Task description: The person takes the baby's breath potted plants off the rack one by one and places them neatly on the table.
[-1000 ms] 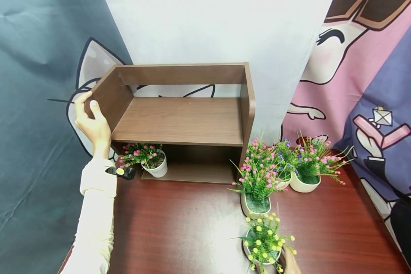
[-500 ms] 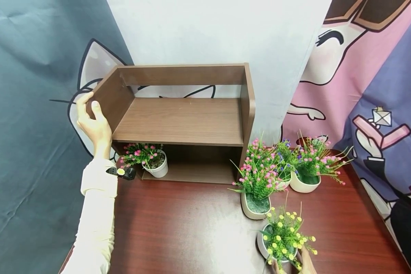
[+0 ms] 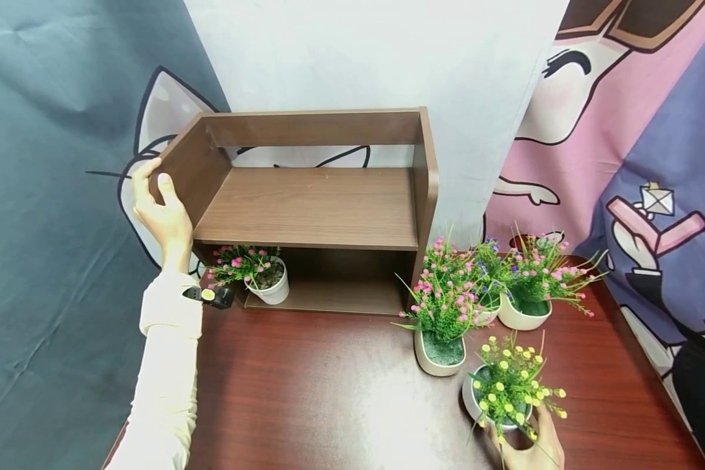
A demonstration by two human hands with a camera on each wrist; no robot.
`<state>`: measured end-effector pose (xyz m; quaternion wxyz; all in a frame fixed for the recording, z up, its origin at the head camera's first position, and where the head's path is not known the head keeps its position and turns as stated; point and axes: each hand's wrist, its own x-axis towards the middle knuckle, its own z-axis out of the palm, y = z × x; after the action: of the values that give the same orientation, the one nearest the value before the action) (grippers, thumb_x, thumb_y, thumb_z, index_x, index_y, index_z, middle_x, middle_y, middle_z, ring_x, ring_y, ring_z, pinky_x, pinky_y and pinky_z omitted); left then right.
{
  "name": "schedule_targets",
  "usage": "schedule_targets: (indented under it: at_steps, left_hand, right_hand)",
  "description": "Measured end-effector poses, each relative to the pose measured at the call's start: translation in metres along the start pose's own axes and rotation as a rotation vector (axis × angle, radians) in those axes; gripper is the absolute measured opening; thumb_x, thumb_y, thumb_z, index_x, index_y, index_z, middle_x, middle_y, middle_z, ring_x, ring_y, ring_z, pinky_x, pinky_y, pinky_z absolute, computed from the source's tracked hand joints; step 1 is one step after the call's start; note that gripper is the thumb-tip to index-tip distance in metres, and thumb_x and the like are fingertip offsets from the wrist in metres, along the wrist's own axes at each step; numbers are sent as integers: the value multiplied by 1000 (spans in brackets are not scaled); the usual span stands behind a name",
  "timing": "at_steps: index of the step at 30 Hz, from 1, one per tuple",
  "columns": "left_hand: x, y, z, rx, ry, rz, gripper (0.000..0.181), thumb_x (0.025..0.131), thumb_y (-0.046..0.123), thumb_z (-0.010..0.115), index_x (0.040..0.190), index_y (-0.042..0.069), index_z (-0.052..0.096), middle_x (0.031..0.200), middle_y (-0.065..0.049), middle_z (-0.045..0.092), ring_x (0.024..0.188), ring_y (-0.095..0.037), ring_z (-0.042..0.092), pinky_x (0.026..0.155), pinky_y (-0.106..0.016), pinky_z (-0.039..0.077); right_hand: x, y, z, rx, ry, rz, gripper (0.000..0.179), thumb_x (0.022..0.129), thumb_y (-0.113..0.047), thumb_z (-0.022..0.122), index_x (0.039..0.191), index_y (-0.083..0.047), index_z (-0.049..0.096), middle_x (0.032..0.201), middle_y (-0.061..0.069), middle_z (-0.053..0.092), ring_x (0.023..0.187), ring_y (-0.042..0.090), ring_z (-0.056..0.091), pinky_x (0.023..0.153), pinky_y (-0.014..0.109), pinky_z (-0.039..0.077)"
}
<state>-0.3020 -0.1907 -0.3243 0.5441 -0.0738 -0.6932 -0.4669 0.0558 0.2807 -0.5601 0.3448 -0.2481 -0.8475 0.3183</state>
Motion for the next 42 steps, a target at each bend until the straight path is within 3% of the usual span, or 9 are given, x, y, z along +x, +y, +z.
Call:
schedule_targets:
  at_steps: [4, 6, 11, 14, 18, 25, 31, 37, 42]
  left_hand:
    - [1, -2, 0, -2, -1, 4, 21, 85, 27, 47, 103, 26, 59, 103, 17, 58, 85, -6, 51, 81, -23, 34]
    - [1, -3, -1, -5, 3, 9, 21, 85, 27, 48, 103, 25, 59, 103, 16, 58, 86, -6, 51, 81, -23, 34]
    - [1, -4, 0, 4, -11, 19, 22, 86, 26, 47, 105, 24, 58, 104, 16, 57, 86, -7, 51, 80, -23, 35]
    - [1, -4, 2, 1, -22, 11, 22, 86, 27, 47, 105, 23, 58, 105, 16, 57, 87, -6, 51, 81, -23, 34]
    - [1, -3, 3, 3, -18, -3, 22, 86, 24, 48, 105, 21, 58, 105, 15, 57, 93, -5, 50, 84, -23, 33]
    - [0, 16, 0, -13, -1, -24, 20, 86, 14, 49, 103, 13, 59, 104, 8, 59, 87, -7, 50, 82, -23, 33]
    - [-1, 32, -2, -20, -3, -13, 20, 86, 12, 48, 103, 9, 59, 104, 5, 59, 90, -6, 50, 82, -23, 33]
    - [0, 20, 0, -24, 0, -2, 20, 85, 12, 48, 102, 10, 59, 104, 6, 59, 93, -6, 50, 83, -23, 33]
    - [1, 0, 3, -7, -10, -7, 20, 86, 17, 48, 104, 17, 59, 105, 12, 58, 94, -5, 50, 83, -23, 33]
  right_hand:
    - [14, -12, 0, -16, -19, 27, 75, 44, -2, 77, 113, -2, 49, 93, 15, 58, 82, -21, 29, 71, 3, 22]
    - [20, -11, 3, -15, -43, 48, 77, 46, -4, 78, 117, -5, 47, 98, 20, 56, 87, -16, 35, 74, 5, 23]
    - [32, -10, 8, -9, -85, 76, 80, 51, -10, 78, 123, -10, 43, 106, 19, 53, 98, 18, 46, 83, 13, 26]
    - [36, -9, 9, -15, -100, 98, 82, 53, -15, 79, 125, -14, 41, 108, 18, 52, 98, 29, 45, 88, 21, 28]
    - [42, -7, 13, -7, -109, 111, 84, 54, -18, 79, 127, -17, 39, 111, 16, 51, 100, 31, 46, 88, 31, 30]
    - [50, -5, 21, 24, -103, 91, 84, 55, -17, 78, 129, -22, 38, 112, 15, 51, 103, 27, 44, 89, 22, 27]
    - [53, -6, 25, 30, -105, 102, 86, 54, -17, 79, 129, -24, 37, 112, 15, 52, 103, 27, 45, 89, 25, 28]
    - [58, -8, 31, 34, -121, 101, 85, 55, -18, 79, 129, -22, 37, 114, 14, 51, 103, 27, 45, 88, 24, 29]
    - [63, -11, 36, 29, -164, 59, 84, 58, -18, 76, 131, -16, 34, 119, 17, 46, 106, 34, 43, 88, 42, 29]
